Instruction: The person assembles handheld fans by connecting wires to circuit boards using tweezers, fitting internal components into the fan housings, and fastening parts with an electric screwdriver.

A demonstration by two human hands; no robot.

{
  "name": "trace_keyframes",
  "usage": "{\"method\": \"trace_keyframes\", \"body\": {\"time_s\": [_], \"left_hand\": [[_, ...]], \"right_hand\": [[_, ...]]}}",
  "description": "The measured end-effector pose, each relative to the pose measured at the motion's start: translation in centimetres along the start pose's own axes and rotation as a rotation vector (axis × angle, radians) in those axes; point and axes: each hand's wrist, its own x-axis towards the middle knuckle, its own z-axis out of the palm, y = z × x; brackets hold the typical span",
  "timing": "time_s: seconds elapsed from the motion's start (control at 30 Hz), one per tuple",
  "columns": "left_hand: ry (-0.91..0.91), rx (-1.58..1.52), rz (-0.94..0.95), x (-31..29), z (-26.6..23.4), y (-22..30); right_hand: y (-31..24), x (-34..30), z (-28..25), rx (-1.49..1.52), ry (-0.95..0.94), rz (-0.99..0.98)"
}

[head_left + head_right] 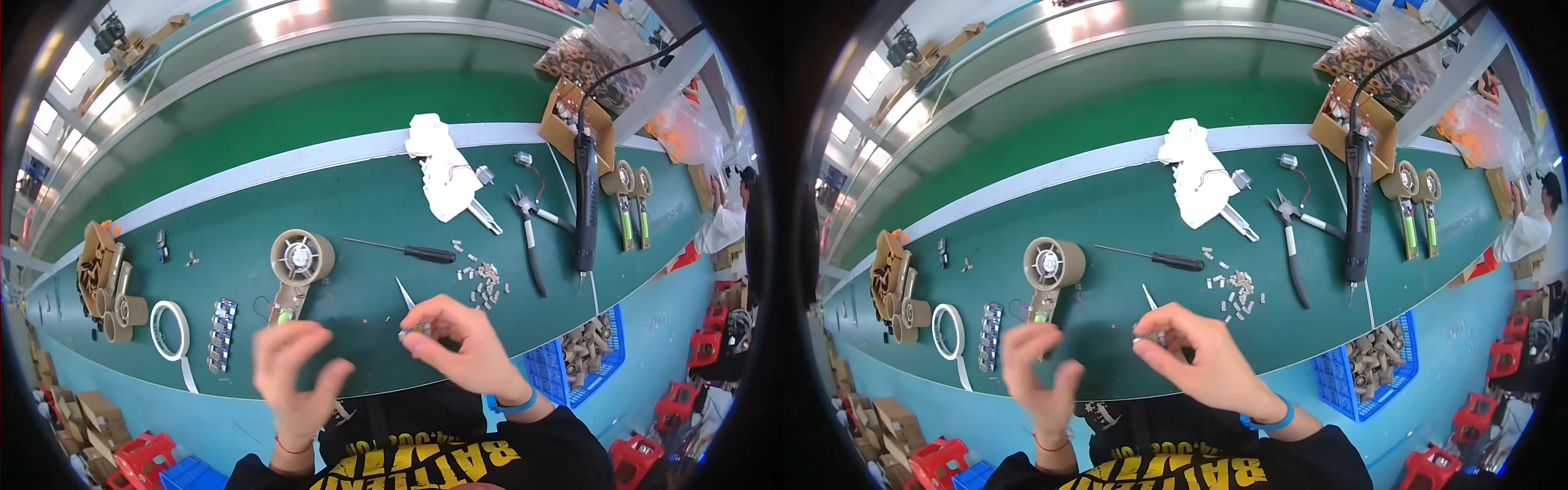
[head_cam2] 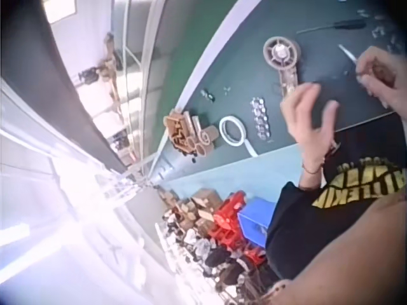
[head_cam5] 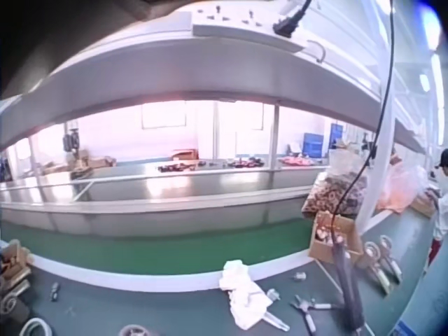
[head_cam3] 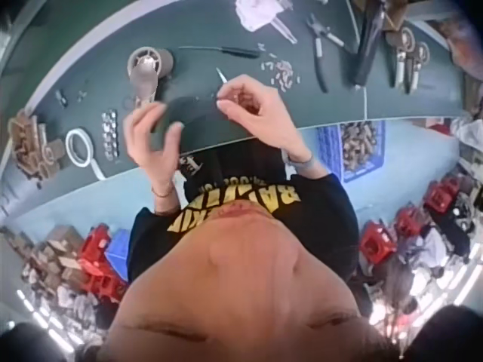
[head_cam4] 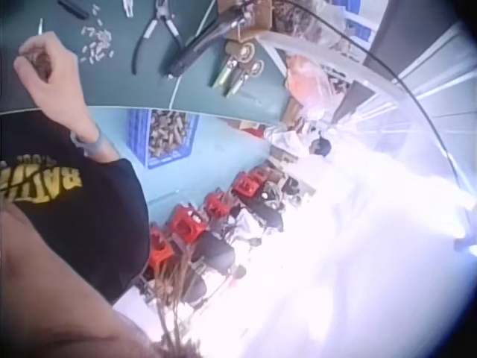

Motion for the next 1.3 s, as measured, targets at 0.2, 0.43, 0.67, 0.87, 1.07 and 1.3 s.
{"method": "trace_keyframes", "body": {"time_s": [0.2,0.43,0.67,0.87,1.07,1.3], "left_hand": [[0.044,0.070,-0.533,1.5,-0.7,-2.0],[0.010,0.246,-0.403,1.2,0.8,-3.5],[0.023,0.281,-0.241,1.0,1.1,-4.5],[0.057,0.269,-0.238,0.6,0.2,-4.5],[0.018,0.209,-0.231,0.7,0.5,-4.7],[0.014,0.140,-0.221,0.1,0.6,-4.4]], "right_hand": [[-1.4,0.5,-4.8,-0.263,0.133,-0.027],[-5.0,5.1,-6.2,-0.363,-0.175,0.054],[-6.4,13.9,-2.2,-0.297,-0.388,0.048],[-8.2,22.6,9.0,-0.556,-0.608,-0.280],[-6.6,30.9,19.1,-0.820,-0.876,-0.184],[-8.6,28.0,14.2,-0.874,-0.739,-0.413]]}}
